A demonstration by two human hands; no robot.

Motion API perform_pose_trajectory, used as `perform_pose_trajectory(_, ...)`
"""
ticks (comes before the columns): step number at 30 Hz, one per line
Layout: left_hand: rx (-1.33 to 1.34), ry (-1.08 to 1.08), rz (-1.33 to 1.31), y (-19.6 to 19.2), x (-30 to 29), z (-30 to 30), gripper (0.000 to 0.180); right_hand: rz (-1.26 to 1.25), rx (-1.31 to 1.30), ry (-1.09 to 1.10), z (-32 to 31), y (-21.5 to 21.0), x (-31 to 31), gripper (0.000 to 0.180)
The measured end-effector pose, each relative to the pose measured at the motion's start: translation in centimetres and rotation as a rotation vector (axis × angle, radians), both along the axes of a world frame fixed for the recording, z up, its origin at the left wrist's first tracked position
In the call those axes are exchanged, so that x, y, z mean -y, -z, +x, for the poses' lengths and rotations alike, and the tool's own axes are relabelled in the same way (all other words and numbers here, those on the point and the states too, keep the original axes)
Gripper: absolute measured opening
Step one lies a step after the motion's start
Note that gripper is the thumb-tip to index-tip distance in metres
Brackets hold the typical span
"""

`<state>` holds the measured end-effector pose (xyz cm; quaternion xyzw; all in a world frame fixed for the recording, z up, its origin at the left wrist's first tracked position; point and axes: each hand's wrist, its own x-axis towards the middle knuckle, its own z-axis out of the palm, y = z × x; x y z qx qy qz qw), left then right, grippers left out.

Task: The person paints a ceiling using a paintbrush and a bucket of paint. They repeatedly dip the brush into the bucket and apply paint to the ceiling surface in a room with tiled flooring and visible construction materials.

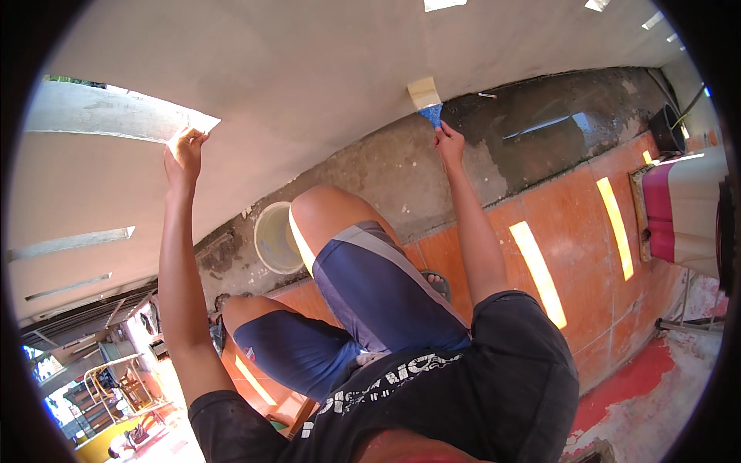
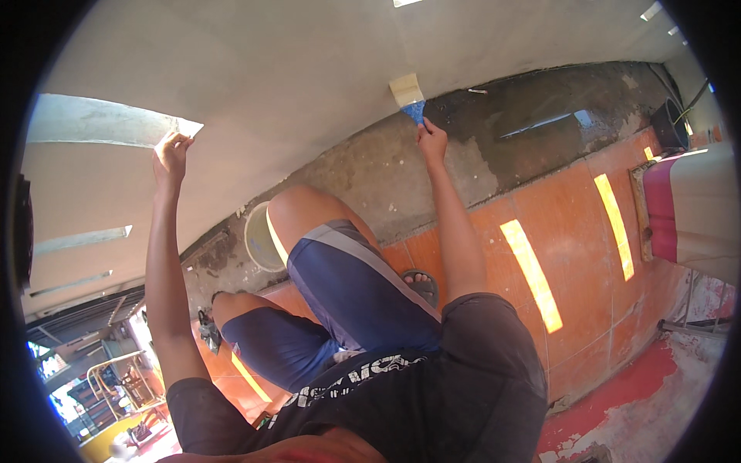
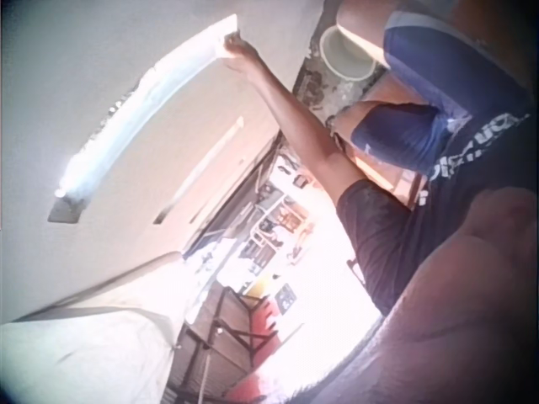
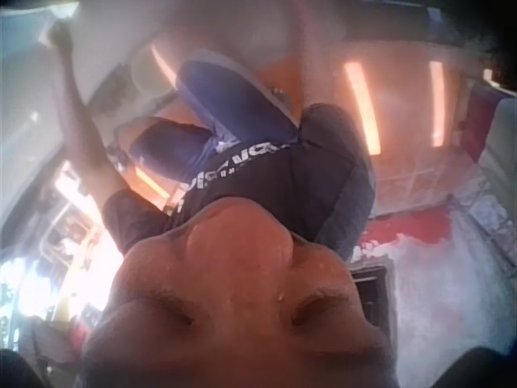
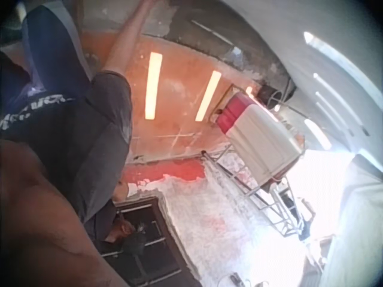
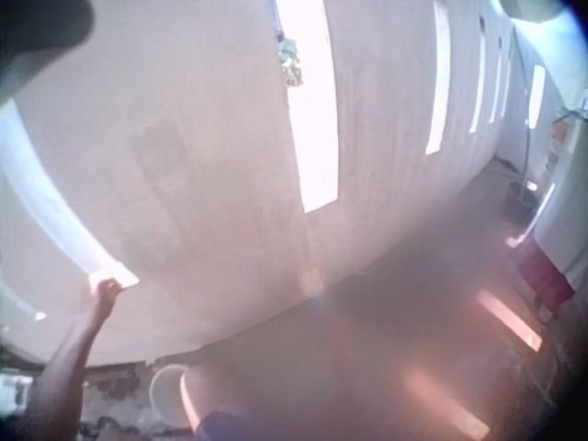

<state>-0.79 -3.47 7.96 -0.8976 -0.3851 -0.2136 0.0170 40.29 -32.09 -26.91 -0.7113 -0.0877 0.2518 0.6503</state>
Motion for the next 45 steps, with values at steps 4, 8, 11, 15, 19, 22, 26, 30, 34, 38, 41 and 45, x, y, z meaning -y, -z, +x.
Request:
perform_pose_trajectory(4, -0.001, -0.004, 0.033, 0.0, 0.2, 0.2, 0.012, -0.416, 0.197, 0.000, -1.0, 9.0, 0.3, 0.032)
perform_pose_trajectory(8, -0.004, -0.032, -0.004, -0.1, 0.2, 0.1, 0.013, -0.452, 0.108, -0.005, -0.8, 11.7, 0.0, 0.031)
perform_pose_trajectory(11, 0.011, -0.012, 0.000, -0.1, 0.2, 0.1, 0.014, -0.540, 0.343, -0.066, -0.5, 11.1, -1.6, 0.030)
perform_pose_trajectory(15, 0.001, -0.023, 0.027, 0.0, 0.1, 0.0, 0.014, -0.438, 0.231, -0.009, -0.8, 7.6, -3.6, 0.031)
perform_pose_trajectory(19, 0.046, 0.007, 0.041, 0.4, -0.3, -0.1, 0.014, -0.113, 0.006, -0.030, -1.0, -0.9, -3.0, 0.030)
perform_pose_trajectory(22, 0.020, 0.012, 0.070, 0.6, -0.5, -0.3, 0.014, 0.134, -0.041, -0.033, -0.9, -6.8, 0.3, 0.030)
perform_pose_trajectory(26, 0.030, 0.009, 0.040, 0.7, -0.5, -0.2, 0.013, 0.137, 0.036, 0.064, 1.0, -5.9, 2.3, 0.031)
perform_pose_trajectory(30, 0.017, -0.006, 0.023, 0.5, -0.3, -0.1, 0.013, -0.302, 0.048, 0.078, 3.2, 2.6, 1.8, 0.034)
perform_pose_trajectory(34, 0.030, 0.020, 0.031, 0.5, -0.3, -0.1, 0.013, -0.488, 0.188, 0.000, 5.3, 8.1, -0.1, 0.034)
perform_pose_trajectory(38, 0.013, -0.008, 0.018, 0.5, -0.4, -0.1, 0.013, -0.607, 0.118, -0.056, 5.8, 6.8, -1.8, 0.033)
perform_pose_trajectory(41, 0.007, -0.025, 0.007, 0.5, -0.3, 0.0, 0.012, -0.512, 0.179, -0.052, 5.7, 1.0, -2.4, 0.032)
perform_pose_trajectory(45, 0.011, -0.007, 0.031, 0.3, -0.1, 0.1, 0.012, -0.185, 0.100, -0.128, 6.0, -12.0, -1.3, 0.029)
